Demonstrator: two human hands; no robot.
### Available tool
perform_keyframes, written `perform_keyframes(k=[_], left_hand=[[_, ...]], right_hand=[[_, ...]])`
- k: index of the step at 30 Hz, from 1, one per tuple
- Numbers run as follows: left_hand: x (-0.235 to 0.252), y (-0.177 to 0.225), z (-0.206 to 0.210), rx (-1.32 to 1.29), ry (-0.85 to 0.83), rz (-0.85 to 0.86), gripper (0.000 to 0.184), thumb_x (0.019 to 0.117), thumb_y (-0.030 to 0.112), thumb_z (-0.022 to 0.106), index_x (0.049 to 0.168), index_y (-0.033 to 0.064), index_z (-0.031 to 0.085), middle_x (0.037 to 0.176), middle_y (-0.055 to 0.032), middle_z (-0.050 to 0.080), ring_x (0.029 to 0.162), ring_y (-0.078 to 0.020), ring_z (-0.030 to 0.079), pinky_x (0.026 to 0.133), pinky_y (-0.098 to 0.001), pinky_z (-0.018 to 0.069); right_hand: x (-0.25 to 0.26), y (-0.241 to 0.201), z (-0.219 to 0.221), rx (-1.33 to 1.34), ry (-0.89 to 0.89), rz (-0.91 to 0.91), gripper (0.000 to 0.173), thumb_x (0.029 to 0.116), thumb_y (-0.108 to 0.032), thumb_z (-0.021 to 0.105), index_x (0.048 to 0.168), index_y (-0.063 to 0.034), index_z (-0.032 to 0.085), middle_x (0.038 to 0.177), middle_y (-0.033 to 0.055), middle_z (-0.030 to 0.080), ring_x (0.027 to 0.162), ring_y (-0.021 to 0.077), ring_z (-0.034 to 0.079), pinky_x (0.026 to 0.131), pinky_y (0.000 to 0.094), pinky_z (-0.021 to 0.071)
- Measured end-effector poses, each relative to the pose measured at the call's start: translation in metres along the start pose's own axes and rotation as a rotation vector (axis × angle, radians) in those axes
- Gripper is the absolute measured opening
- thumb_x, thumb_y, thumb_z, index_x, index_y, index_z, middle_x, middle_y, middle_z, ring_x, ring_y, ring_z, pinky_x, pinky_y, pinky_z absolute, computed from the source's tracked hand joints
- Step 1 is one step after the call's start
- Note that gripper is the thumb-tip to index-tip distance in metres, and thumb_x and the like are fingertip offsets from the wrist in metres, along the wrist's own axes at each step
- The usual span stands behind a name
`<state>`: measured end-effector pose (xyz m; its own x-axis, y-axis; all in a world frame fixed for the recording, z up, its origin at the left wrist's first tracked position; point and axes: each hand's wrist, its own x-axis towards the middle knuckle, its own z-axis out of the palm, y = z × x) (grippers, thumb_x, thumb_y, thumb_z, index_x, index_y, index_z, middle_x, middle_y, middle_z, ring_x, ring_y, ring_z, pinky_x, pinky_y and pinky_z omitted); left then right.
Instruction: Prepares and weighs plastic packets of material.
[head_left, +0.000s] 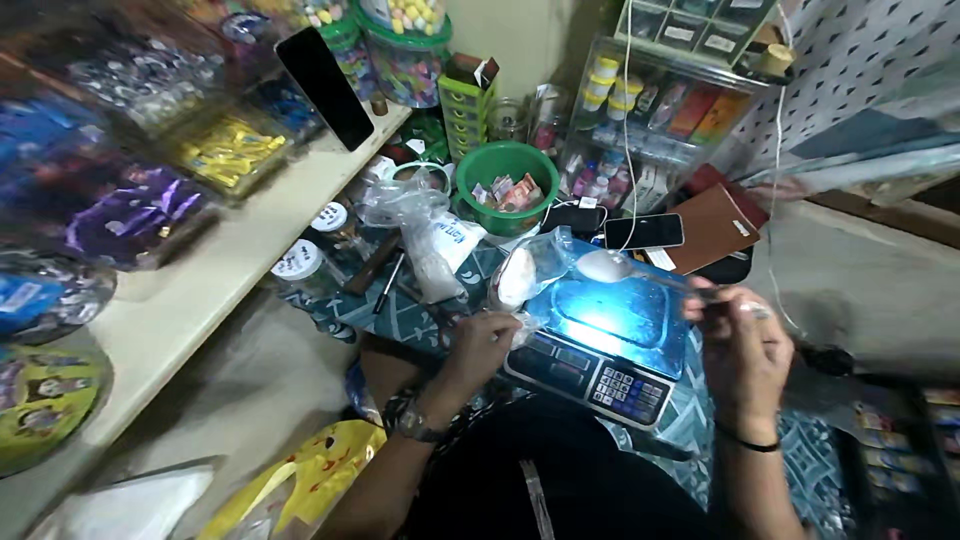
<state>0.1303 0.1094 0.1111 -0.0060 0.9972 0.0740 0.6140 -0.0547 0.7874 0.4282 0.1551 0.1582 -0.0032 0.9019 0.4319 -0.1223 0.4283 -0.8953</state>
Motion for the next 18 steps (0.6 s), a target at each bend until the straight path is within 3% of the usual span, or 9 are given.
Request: perform_keyframes(k=[3,6,9,14,18], left_hand=[[0.014,0.028,-0.009,-0.121,-0.01,0.135,0.013,0.0922,0.009,0.069,0.095,0.0026,0.079,0.097,-0.0097,0.077,0.089,-0.011,0.073,0.082,-0.0281,0.0595],[0.033,0.058,-0.015,-0.19,0.028,0.209,0.007,0.0873,0.006,0.073,0.092,0.0045,0.078,0.091,-0.0044,0.076,0.079,-0.0049,0.07,0.072,-0.0242,0.0599],[0.053,0.075,-0.004,-0.234,0.097,0.235,0.007,0.0874,0.002,0.073,0.093,0.003,0.077,0.092,-0.0065,0.075,0.075,-0.0076,0.069,0.069,-0.0264,0.0596],[0.072,0.096,0.046,-0.284,0.202,0.357,0.01,0.0871,-0.001,0.069,0.093,-0.0017,0.077,0.095,-0.0141,0.074,0.082,-0.0149,0.072,0.076,-0.0292,0.0613],[0.088,0.097,0.099,-0.202,0.063,0.369,0.014,0.0888,-0.002,0.065,0.095,-0.0023,0.077,0.096,-0.0172,0.074,0.086,-0.0249,0.072,0.079,-0.0399,0.0595]], right_hand=[[0.007,-0.02,-0.023,-0.067,0.15,-0.081,0.027,0.1101,-0.027,0.042,0.111,-0.0222,0.069,0.111,-0.0067,0.076,0.091,0.0065,0.072,0.081,0.0231,0.0599],[0.009,-0.031,-0.035,-0.096,0.265,-0.141,0.03,0.1107,-0.021,0.037,0.11,-0.0188,0.067,0.112,-0.0067,0.075,0.091,0.006,0.072,0.081,0.0228,0.0602],[0.006,-0.035,-0.042,-0.122,0.341,-0.195,0.031,0.1105,-0.017,0.034,0.108,-0.0165,0.065,0.112,-0.0051,0.075,0.089,0.0064,0.073,0.078,0.0217,0.0605],[-0.001,-0.036,-0.049,-0.159,0.378,-0.226,0.031,0.1104,-0.016,0.033,0.107,-0.0165,0.063,0.113,-0.0046,0.075,0.088,0.0059,0.073,0.077,0.0206,0.0598],[-0.004,-0.035,-0.051,-0.187,0.413,-0.224,0.031,0.1104,-0.016,0.033,0.106,-0.0155,0.064,0.112,-0.0039,0.075,0.088,0.006,0.073,0.075,0.02,0.0597]])
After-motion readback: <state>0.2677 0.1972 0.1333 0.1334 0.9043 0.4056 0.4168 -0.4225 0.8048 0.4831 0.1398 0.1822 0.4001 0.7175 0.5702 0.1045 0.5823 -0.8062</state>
